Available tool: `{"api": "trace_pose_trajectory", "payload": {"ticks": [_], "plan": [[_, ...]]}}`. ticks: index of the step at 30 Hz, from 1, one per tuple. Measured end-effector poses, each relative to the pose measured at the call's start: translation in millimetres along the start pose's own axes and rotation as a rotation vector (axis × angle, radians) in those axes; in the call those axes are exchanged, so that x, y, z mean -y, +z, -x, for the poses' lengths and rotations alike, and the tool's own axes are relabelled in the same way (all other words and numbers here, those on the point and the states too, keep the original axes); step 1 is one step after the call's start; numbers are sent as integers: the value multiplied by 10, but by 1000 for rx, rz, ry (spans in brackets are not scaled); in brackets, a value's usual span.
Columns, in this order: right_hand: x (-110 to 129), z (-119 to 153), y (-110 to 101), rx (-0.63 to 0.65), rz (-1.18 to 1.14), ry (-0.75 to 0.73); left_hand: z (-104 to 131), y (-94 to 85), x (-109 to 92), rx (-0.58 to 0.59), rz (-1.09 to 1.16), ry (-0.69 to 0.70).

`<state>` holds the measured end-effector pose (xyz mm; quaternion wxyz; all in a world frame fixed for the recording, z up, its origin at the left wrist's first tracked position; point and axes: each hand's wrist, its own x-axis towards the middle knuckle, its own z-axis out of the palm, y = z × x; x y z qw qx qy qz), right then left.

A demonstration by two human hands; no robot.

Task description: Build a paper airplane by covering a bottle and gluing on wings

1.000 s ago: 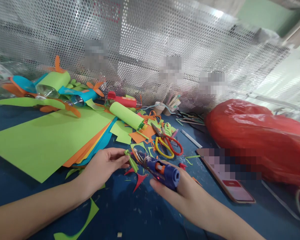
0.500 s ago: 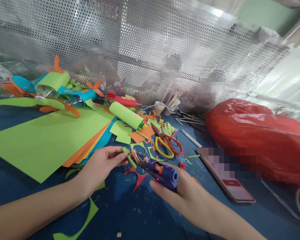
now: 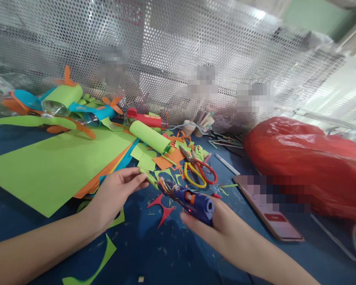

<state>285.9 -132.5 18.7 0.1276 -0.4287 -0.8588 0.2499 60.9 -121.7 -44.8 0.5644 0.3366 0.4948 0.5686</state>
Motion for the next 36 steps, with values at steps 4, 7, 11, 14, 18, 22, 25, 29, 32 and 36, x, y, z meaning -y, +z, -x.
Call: {"api": "trace_pose_trajectory", "payload": {"ticks": [4, 7, 11, 14, 18, 22, 25, 29, 32, 36], "plan": [[-27, -1, 9, -15, -9, 12, 6, -9, -22, -26, 1, 9], [-32, 3, 7, -19, -20, 23, 7, -15, -30, -42, -7, 13], [-77, -23, -50, -63, 19, 82, 20, -5, -39, -39, 8, 42], [-226, -110, -145, -233, 180, 147, 43, 15, -44, -46, 27, 19], [-583, -261, -240, -363, 632, 331, 72, 31, -38, 1, -4, -14], [-895, -343, -208, -242, 796, 399, 87, 34, -23, 54, -19, -29], [-998, -349, -174, -246, 799, 367, 98, 33, -14, 72, -14, -36], [-959, -327, -199, -302, 771, 335, 113, 35, -1, 115, -9, -28], [-748, -305, -198, -480, 699, 278, 124, 46, 11, 150, 19, -25], [-317, -245, -26, -440, 177, 2, 153, 75, 38, 209, 34, -51]]}}
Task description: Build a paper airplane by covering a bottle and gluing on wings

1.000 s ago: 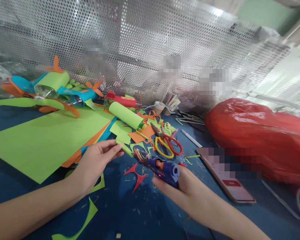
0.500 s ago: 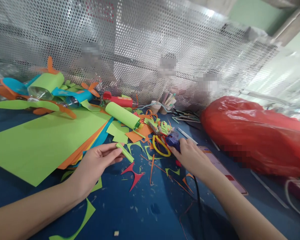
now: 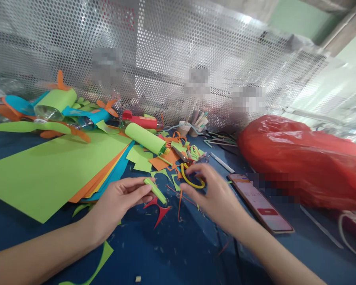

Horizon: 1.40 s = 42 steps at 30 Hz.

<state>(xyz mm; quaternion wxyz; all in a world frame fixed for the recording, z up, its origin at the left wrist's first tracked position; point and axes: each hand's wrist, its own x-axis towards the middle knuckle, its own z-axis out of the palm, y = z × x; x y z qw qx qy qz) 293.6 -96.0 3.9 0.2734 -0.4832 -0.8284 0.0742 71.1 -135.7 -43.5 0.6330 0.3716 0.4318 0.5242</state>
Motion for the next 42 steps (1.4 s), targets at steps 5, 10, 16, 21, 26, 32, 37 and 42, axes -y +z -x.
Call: {"api": "trace_pose_trajectory", "payload": {"ticks": [5, 10, 16, 21, 26, 32, 37, 42], "plan": [[304, 181, 192, 304, -471, 71, 50, 30, 41, 45, -25, 24], [291, 195, 238, 304, -578, 124, 74, 28, 59, 54, -45, 41], [293, 185, 224, 299, -612, 126, 69, 21, 72, 66, -50, 52], [285, 206, 247, 249, -592, 74, 68, 17, 65, 77, -63, 36], [281, 229, 257, 149, -482, -61, 74, 7, 61, 60, -72, 39], [278, 239, 234, 81, -376, -172, 69, 8, 66, 79, -56, 68], [242, 215, 214, 43, -349, -287, 52, 23, -9, 111, -229, 149], [226, 186, 136, 92, -349, -295, 65, -43, -128, 108, -803, 637]]}}
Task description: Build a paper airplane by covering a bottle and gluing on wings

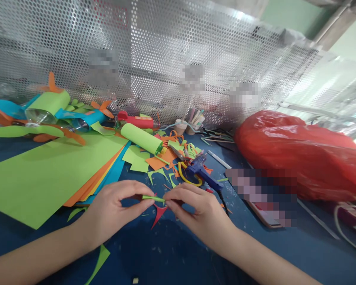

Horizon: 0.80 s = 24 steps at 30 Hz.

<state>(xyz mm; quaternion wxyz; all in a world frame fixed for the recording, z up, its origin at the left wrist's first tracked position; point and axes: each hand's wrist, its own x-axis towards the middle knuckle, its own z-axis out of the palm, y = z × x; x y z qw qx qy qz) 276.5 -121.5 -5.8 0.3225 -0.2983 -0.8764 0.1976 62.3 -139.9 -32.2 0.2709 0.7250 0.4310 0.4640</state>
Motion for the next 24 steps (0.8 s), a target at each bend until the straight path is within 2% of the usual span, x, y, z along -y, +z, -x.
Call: {"api": "trace_pose_trajectory", "payload": {"ticks": [3, 7, 12, 14, 17, 20, 24], "plan": [[16, -6, -25, -8, -23, 10, 9, -50, 16, -14, -224, 310], [26, -5, 0, 2, -71, -17, 33, -54, 7, -22, -339, 455], [0, 13, 51, 8, -96, -96, 63, 1, -26, -18, -342, 492], [-17, 21, 64, 14, -85, -116, 76, 34, -25, -30, -335, 475], [-37, 28, 71, 35, -58, -154, 100, 66, -22, 17, -311, 438], [-45, 19, 58, 30, -43, -171, 115, 59, -35, 71, -324, 422], [-48, -6, 1, -10, -20, -162, 101, 18, -57, 68, -363, 395]]}}
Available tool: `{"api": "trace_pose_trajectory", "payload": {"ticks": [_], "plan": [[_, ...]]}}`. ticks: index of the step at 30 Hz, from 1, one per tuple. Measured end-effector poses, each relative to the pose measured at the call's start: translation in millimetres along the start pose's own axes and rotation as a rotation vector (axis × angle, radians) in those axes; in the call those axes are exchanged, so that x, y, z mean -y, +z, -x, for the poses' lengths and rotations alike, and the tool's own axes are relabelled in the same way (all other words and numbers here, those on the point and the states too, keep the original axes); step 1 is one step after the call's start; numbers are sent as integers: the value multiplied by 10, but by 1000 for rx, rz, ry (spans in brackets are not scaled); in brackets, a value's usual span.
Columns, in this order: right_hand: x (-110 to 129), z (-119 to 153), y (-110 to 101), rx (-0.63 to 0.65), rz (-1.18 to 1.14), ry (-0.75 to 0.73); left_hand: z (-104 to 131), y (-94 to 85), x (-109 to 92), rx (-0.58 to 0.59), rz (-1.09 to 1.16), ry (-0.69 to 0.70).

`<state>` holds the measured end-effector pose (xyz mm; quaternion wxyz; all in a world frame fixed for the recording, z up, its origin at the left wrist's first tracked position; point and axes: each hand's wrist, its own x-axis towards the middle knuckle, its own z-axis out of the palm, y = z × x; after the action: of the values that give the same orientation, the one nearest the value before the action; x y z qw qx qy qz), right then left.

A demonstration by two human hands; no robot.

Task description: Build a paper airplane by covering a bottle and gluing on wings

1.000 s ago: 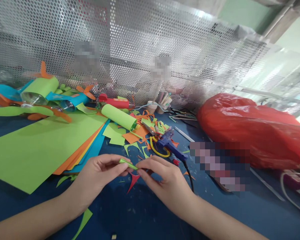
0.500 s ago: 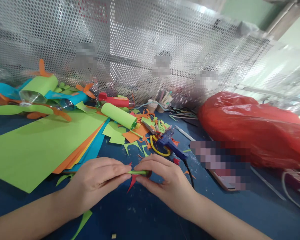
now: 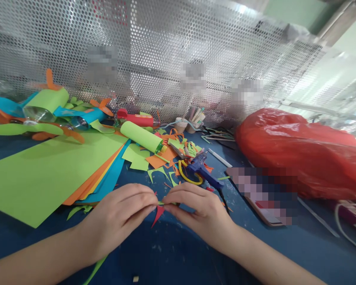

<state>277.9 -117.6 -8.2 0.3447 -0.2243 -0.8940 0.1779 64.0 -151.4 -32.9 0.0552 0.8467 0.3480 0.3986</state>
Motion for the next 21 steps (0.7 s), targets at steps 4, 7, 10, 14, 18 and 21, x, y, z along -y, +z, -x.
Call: {"api": "trace_pose_trajectory", "payload": {"ticks": [4, 7, 10, 14, 18, 21], "plan": [[-7, -18, -70, -25, 67, -16, -23, -19, 27, -13, -39, -28], [-13, -23, -100, -21, 105, -29, -36, -15, 39, 2, -29, -66], [-30, -21, -107, 7, 123, -22, -55, -18, 42, 6, -1, -109], [-68, -18, -108, 9, 138, 16, -76, -37, 69, 24, 7, -173], [-88, -14, -106, 54, 114, 55, -53, -34, 126, 69, 28, -185], [-90, -8, -95, 87, 132, 62, -34, -14, 158, 104, 47, -196]]}}
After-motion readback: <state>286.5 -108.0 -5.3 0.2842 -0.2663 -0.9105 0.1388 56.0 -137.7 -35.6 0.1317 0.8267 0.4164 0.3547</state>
